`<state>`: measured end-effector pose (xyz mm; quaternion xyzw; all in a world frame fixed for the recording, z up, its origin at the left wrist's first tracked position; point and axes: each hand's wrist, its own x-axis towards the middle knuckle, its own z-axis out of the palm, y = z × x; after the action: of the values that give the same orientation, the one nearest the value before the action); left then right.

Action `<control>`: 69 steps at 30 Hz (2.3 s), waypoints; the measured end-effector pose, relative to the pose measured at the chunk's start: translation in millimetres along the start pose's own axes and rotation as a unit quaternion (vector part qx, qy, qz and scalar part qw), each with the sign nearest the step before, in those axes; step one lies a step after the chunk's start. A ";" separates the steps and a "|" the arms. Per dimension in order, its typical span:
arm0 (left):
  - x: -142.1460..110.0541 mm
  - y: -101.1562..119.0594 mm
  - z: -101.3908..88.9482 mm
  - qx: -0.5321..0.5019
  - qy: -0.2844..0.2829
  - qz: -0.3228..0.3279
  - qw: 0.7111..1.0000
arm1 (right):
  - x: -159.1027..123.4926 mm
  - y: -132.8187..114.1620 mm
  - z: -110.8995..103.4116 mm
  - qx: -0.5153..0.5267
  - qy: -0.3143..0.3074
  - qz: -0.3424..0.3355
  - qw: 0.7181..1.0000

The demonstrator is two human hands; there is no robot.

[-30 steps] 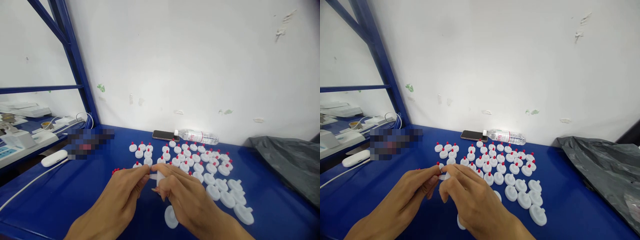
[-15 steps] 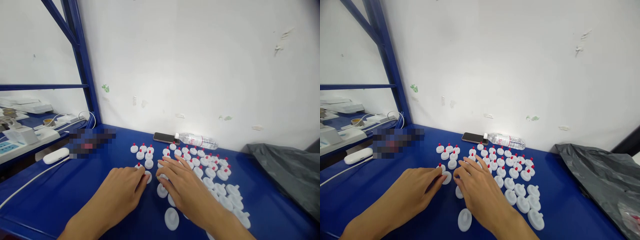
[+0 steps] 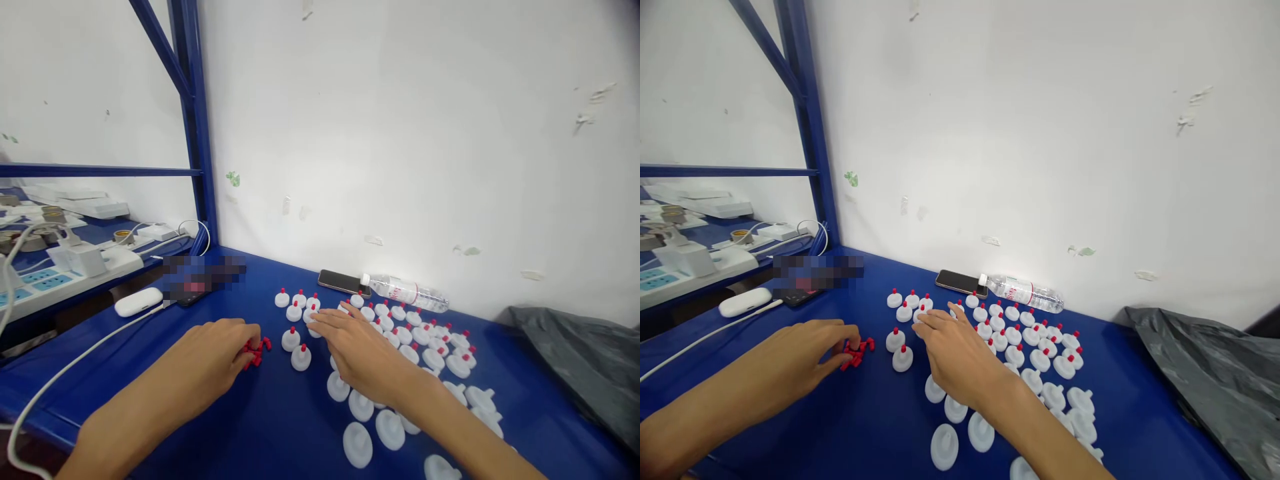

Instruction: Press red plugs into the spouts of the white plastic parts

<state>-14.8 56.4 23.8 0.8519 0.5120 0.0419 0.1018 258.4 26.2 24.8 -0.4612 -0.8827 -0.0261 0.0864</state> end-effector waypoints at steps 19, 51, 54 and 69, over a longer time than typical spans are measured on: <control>8.2 21.8 8.4 -0.096 0.059 0.120 0.986 | -50.8 -14.0 7.4 0.026 0.149 -0.029 0.988; 6.6 61.7 16.8 -0.230 0.169 0.155 0.946 | -48.8 -17.9 14.1 0.079 0.269 -0.074 0.957; 8.0 59.1 19.1 -0.201 0.169 0.155 0.952 | -49.1 -20.9 13.7 0.103 0.279 -0.067 0.952; 0.7 76.3 28.9 -0.227 0.098 0.155 0.957 | -53.5 -23.0 6.1 0.062 0.264 -0.085 0.959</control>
<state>56.5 18.6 12.1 0.8671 0.3581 0.2551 0.2342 268.7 -29.5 10.1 -0.3553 -0.8643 -0.0992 0.3419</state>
